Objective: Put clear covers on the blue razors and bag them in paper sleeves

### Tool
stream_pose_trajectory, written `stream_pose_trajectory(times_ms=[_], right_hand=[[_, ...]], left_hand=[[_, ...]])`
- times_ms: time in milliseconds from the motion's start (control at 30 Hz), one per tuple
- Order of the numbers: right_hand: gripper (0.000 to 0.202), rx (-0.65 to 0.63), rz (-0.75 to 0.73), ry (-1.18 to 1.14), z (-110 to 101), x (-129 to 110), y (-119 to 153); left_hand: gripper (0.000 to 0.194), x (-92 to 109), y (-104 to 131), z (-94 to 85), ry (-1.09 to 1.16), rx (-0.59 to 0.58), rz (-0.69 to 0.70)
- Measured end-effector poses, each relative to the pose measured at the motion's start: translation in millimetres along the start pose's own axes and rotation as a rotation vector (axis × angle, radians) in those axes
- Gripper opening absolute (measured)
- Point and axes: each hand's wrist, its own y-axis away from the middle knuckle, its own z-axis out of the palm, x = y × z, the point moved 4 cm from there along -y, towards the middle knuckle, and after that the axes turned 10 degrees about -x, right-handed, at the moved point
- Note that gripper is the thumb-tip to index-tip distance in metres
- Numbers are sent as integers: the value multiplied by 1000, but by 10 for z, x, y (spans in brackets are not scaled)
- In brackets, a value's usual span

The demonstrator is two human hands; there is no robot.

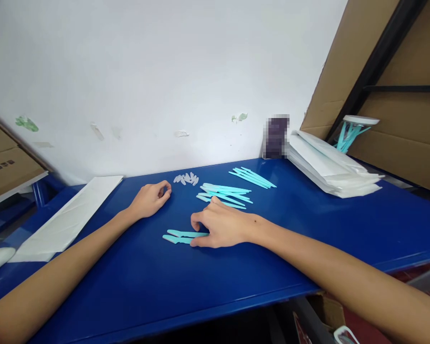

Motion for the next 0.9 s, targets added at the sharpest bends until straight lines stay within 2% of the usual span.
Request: stream_pose_trajectory(times_ms=[267, 433, 533, 633, 733, 800, 900], right_hand=[[32, -57, 124, -69, -15, 24, 26], [25, -69, 140, -31, -25, 35, 18], [22, -88, 115, -32, -30, 22, 24], [20, -82, 96, -45, -47, 29, 29], [18, -52, 70, -70, -74, 68, 25], [18, -36, 47, -98, -90, 105, 25], [22, -47, 54, -145, -97, 169, 39]], left_hand=[[21, -12, 1, 16, -12, -6, -13], [42, -28, -13, 49, -60, 46, 74], [59, -52, -43, 111, -65, -71, 126], [67, -64, -73, 163, -60, -214, 152], [69, -53, -89, 168, -56, -261, 151], [68, -33, -85, 153, -50, -240, 155], [64, -1, -60, 107, -6, -136, 173]])
